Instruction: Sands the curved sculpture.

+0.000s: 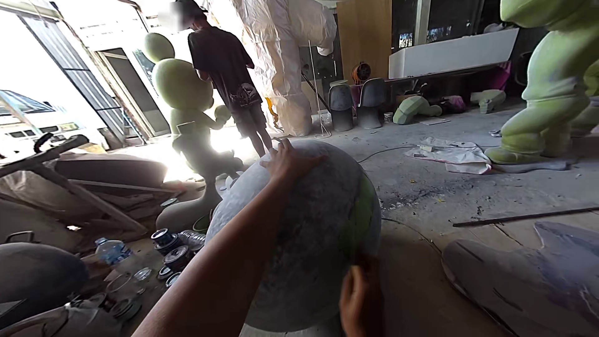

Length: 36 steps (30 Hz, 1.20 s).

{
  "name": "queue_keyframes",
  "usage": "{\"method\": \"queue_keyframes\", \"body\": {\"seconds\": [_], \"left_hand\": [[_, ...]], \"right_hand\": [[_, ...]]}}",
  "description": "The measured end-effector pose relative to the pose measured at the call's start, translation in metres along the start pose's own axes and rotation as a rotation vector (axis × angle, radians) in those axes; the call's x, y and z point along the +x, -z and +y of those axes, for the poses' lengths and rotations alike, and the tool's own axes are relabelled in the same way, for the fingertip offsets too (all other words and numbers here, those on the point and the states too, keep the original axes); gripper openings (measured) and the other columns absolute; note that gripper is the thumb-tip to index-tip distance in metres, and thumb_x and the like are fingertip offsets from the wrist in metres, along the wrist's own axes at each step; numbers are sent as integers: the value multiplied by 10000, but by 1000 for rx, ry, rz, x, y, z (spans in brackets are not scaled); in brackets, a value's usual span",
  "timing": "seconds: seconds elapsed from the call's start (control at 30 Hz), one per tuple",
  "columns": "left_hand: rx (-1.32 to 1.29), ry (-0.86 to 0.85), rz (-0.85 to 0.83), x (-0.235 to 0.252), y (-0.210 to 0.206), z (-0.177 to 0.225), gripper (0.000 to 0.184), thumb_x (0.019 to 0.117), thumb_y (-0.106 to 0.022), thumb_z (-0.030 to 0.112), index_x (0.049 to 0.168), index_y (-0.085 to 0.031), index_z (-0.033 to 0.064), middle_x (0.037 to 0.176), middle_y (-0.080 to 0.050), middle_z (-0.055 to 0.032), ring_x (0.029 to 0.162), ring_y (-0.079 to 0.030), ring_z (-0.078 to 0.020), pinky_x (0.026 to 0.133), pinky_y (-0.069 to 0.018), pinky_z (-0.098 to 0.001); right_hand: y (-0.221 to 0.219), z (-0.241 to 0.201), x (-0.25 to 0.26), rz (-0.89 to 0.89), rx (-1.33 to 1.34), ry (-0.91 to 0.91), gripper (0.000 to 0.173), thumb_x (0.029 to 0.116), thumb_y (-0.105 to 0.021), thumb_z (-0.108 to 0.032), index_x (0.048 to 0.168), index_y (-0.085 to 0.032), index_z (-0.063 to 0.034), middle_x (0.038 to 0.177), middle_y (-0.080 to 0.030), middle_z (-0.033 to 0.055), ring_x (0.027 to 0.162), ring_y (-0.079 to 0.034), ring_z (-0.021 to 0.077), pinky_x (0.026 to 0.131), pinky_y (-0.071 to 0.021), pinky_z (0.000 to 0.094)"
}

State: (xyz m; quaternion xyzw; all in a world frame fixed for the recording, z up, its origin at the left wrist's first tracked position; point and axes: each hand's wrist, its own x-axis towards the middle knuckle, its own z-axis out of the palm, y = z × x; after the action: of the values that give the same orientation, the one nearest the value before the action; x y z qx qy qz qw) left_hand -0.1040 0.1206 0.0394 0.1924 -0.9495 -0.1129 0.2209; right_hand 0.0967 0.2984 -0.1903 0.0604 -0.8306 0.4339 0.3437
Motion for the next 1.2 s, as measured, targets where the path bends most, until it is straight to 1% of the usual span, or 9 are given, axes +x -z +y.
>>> {"method": "queue_keyframes", "body": {"seconds": [0.07, 0.27, 0.43, 0.6, 0.73, 0.83, 1.0, 1.1, 1.2], "left_hand": [[0, 13, -5, -1, 0, 3, 1421, 490, -630, 991, 1558, -357, 95, 1541, -452, -195, 1410, -420, -444, 1010, -344, -780], [31, 21, -11, 1, -1, 4, 1422, 506, -615, 996, 1562, -339, 85, 1550, -445, -189, 1426, -399, -452, 1002, -340, -789], [2, 14, 10, 3, -2, 0, 1443, 477, -608, 1011, 1547, -356, 77, 1523, -460, -215, 1410, -412, -460, 995, -347, -786], [-3, 13, 3, 2, 0, -4, 1455, 468, -599, 1020, 1547, -354, 74, 1551, -435, -202, 1424, -394, -457, 1003, -330, -793], [9, 24, 2, 1, 3, -3, 1460, 469, -594, 1021, 1549, -349, 70, 1550, -442, -196, 1422, -400, -453, 1005, -336, -787], [12, 39, -2, 1, 2, -5, 1449, 472, -596, 1017, 1549, -349, 80, 1534, -455, -198, 1417, -402, -458, 997, -345, -785], [-22, 21, 16, 1, 2, -6, 1451, 467, -621, 1007, 1553, -354, 82, 1534, -454, -209, 1412, -406, -468, 1005, -339, -793], [-11, 1, 38, 2, 2, -9, 1434, 459, -594, 1024, 1527, -390, 89, 1517, -483, -186, 1406, -422, -450, 1000, -345, -788], [-11, 9, 21, -2, 2, -11, 1433, 470, -589, 1024, 1537, -379, 92, 1525, -472, -190, 1414, -409, -454, 1004, -341, -786]], "right_hand": [[-30, -14, -20, -58, -169, 38, 545, 856, -660, -66, 1400, -622, -42, 1162, -647, 197, 944, -687, 261, 757, -610, 356], [-24, -3, -55, -200, -311, 44, 639, 803, -701, -173, 1437, -618, -150, 1050, -659, 148, 818, -688, 242, 571, -567, 343], [9, 36, -27, -198, 81, 14, 583, 840, -525, -57, 1390, -664, -192, 1076, -622, 121, 933, -626, 206, 760, -568, 353], [14, 81, 45, -220, 297, 21, 567, 958, -408, -43, 1504, -526, -136, 1389, -585, 130, 1247, -596, 178, 1044, -523, 340], [2, 67, 40, -314, 234, -12, 617, 934, -462, -31, 1513, -529, -234, 1316, -603, 83, 1133, -627, 150, 920, -576, 333], [-11, 38, 1, -239, 168, -7, 653, 872, -529, -37, 1502, -546, -208, 1288, -605, 97, 1056, -651, 144, 833, -601, 316], [-11, 13, -37, -285, 198, 71, 619, 878, -507, -24, 1471, -586, -185, 1335, -616, 133, 1132, -652, 211, 870, -600, 363], [7, 21, -7, -264, 349, 82, 593, 912, -431, -5, 1470, -575, -146, 1355, -628, 84, 1200, -626, 156, 997, -560, 353], [6, 27, 31, -138, 166, 66, 595, 925, -438, -47, 1499, -537, -166, 1361, -592, 87, 1154, -633, 171, 917, -583, 350]]}}
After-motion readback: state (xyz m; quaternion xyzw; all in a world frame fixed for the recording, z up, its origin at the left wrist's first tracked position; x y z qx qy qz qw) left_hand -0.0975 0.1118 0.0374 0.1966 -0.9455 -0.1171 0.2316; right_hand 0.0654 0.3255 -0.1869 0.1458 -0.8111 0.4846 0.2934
